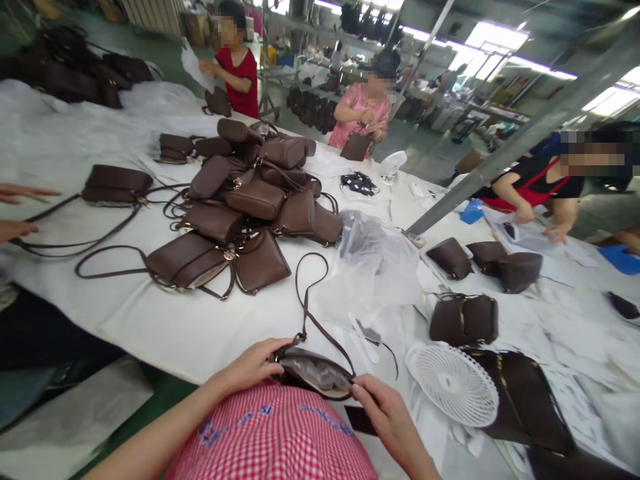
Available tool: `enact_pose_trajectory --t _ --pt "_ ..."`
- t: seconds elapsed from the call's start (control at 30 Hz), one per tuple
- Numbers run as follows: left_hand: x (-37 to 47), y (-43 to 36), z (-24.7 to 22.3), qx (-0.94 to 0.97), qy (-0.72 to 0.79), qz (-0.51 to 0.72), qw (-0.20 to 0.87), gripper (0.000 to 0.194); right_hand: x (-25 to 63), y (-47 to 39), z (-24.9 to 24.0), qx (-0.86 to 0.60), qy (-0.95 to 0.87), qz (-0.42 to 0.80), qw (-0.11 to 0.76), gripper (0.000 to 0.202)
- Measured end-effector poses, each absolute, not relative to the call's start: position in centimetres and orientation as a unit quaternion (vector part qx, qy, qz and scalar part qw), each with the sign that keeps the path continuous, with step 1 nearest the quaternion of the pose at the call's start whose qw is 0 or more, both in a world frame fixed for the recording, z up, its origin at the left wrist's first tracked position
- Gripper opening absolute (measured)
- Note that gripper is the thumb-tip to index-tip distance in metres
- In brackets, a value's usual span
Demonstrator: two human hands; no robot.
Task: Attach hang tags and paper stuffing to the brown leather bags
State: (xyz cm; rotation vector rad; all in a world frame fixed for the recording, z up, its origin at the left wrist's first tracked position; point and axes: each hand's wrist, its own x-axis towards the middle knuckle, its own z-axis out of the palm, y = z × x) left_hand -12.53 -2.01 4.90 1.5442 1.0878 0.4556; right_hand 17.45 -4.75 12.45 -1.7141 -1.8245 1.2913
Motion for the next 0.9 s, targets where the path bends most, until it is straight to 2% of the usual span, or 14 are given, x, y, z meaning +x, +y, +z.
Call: enact_pose_trajectory --t 0.07,0.13,0.3,0.37,0.57,0.63,0.9 --pt "-11.6 -1.5 4.0 0.631 0.478 0.226 0.567 0.048 15.4 -4.3 12.2 -0.559 -0.656 0.49 0.134 0.037" --pt "-10.7 -0.6 3.6 0.626 0.467 0.244 0.575 0.045 13.4 -3.6 11.9 -0.529 -0.686 0.488 0.107 0.035" --pt "-9.9 0.6 3.1 0.607 0.442 0.286 0.595 0.053 9.5 -1.0 10.7 -0.481 -0.798 0.36 0.039 0.032" --pt "-9.7 0.2 2.7 0.562 0.448 0.32 0.618 0.05 8.5 -0.1 10.0 -0.479 -0.826 0.296 0.001 0.03" --pt "-8.1 -0.2 1.5 0.388 0.559 0.353 0.643 0.017 6.6 0.7 9.2 -0.513 -0.834 0.18 -0.097 0.027" --pt "-7.8 0.2 1.3 0.356 0.572 0.351 0.65 0.011 6.4 0.9 9.2 -0.518 -0.831 0.162 -0.125 0.027" --pt "-8.0 0.7 0.9 0.288 0.532 0.371 0.705 0.017 6.0 2.0 9.9 -0.505 -0.836 0.117 -0.182 0.028"
